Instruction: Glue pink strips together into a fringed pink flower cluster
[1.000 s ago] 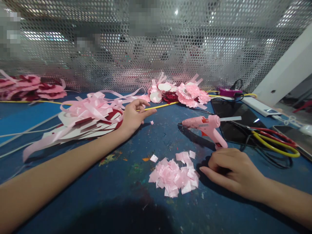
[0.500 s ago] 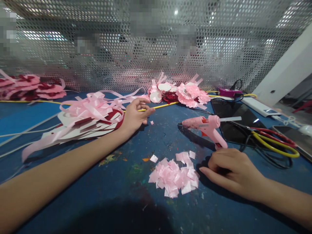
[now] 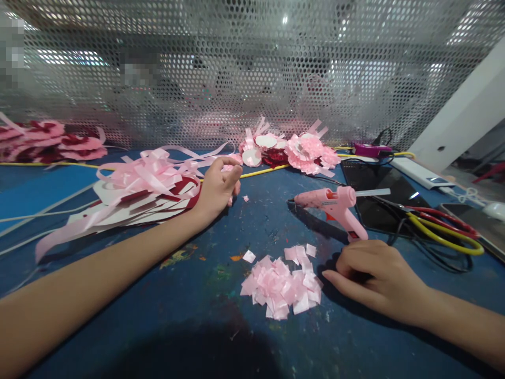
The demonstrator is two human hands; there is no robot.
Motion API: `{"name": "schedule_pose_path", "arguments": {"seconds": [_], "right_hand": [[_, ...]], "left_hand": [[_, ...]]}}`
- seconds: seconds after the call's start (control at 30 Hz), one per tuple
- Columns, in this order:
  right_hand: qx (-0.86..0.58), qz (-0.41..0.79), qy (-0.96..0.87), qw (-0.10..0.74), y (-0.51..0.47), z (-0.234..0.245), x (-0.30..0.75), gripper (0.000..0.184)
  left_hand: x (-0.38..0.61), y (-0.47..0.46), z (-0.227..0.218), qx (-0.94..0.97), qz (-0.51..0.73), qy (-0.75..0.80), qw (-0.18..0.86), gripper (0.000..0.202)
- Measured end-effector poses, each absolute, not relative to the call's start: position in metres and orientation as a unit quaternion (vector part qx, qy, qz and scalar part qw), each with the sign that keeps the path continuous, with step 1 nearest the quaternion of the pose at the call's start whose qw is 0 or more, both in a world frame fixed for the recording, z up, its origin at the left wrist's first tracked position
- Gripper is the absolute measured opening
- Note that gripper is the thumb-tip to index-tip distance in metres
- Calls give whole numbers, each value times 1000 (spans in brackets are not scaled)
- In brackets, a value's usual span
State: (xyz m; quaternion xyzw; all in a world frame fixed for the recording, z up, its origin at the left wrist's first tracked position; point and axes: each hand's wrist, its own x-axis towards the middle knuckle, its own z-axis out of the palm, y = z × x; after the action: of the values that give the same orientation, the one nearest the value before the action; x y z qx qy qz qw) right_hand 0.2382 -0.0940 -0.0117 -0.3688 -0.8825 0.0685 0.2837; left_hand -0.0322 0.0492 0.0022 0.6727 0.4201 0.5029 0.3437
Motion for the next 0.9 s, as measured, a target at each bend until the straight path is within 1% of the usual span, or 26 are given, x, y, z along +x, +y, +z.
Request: {"name": "schedule_pose_path", "arguments": {"seconds": [0.07, 0.17, 0.27, 0.33, 0.47, 0.5, 0.57, 0.67, 0.73, 0.9], "right_hand": [[-368, 71, -882, 286, -94, -12, 238, 29], [-367, 70, -882, 287, -94, -12, 238, 29], [-367, 67, -882, 287, -93, -13, 238, 30], [-368, 66, -883, 285, -94, -13, 239, 30], [-369, 73, -881, 287, -95, -13, 240, 30], [-368, 74, -881, 288, -95, -13, 240, 30], [-367, 74, -881, 288, -94, -13, 240, 29], [-368, 72, -882, 287, -94, -13, 239, 30], [-369, 71, -881, 288, -94, -13, 239, 30], [-366, 72, -882, 289, -95, -13, 239, 30]], "left_hand": [[-32, 51, 0, 670, 506, 405, 361, 51], [-31, 54, -3, 648, 509, 382, 420, 55], [-29, 56, -4, 621, 514, 371, 462, 49], [-28, 57, -4, 621, 512, 374, 461, 43], [-29, 57, -3, 639, 505, 383, 436, 56], [-29, 58, -4, 638, 509, 384, 432, 56], [-29, 58, -4, 630, 520, 388, 427, 49], [-28, 58, -5, 619, 524, 385, 440, 27], [-28, 58, -6, 611, 520, 379, 461, 18], [-28, 58, -6, 600, 510, 350, 507, 17]]}}
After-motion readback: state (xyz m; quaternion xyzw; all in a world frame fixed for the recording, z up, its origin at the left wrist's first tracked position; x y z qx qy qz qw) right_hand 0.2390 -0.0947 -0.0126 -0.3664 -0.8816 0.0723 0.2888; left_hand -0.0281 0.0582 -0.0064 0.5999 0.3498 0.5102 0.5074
